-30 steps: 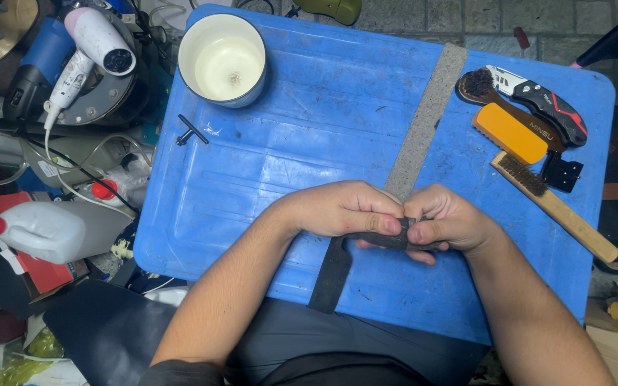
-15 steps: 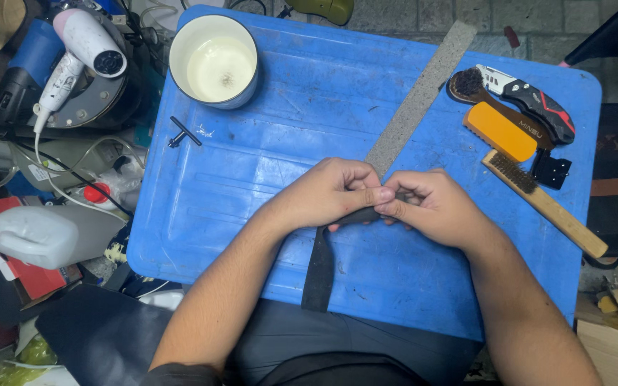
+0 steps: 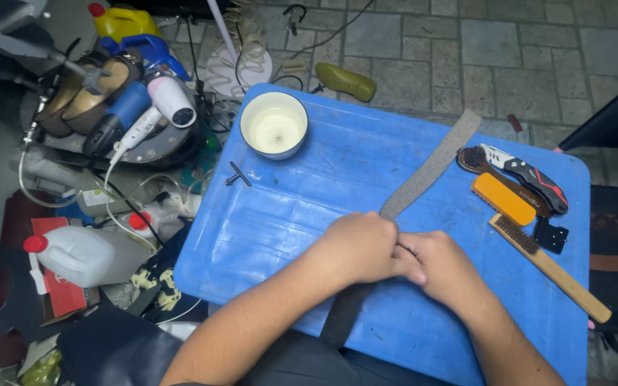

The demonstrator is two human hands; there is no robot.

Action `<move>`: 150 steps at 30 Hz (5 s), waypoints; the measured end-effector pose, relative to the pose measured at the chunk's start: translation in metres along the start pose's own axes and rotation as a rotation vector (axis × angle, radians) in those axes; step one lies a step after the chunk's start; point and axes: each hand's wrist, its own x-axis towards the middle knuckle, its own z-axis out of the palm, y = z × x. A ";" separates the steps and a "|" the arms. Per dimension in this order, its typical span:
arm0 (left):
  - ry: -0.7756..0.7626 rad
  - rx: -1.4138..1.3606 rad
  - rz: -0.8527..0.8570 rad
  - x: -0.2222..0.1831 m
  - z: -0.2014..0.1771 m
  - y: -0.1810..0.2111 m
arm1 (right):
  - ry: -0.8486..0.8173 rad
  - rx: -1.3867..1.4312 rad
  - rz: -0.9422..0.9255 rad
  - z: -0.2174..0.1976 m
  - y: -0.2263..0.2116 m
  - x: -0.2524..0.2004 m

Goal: The person repeatedly folds and presses a small section of a black belt on a blue work surface, using a yellow utility knife to trim or adjust the edge. The hands manipulate the belt material by hand throughout the clip.

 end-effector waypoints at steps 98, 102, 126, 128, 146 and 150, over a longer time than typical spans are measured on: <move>-0.286 -1.234 0.279 0.058 0.044 -0.084 | -0.169 0.705 0.117 0.005 0.060 0.025; -0.313 -1.330 0.289 0.057 0.045 -0.077 | -0.215 0.922 0.243 0.013 0.071 0.023; -0.227 -1.508 0.337 0.058 0.048 -0.072 | -0.155 1.253 0.130 0.022 0.084 0.021; -0.235 -1.532 0.322 0.059 0.049 -0.073 | -0.158 1.249 0.122 0.024 0.089 0.021; -0.163 -1.574 0.260 0.065 0.071 -0.089 | -0.141 1.389 0.095 0.024 0.086 0.024; -0.122 -1.405 0.290 0.067 0.056 -0.095 | -0.040 1.014 0.151 0.017 0.081 0.022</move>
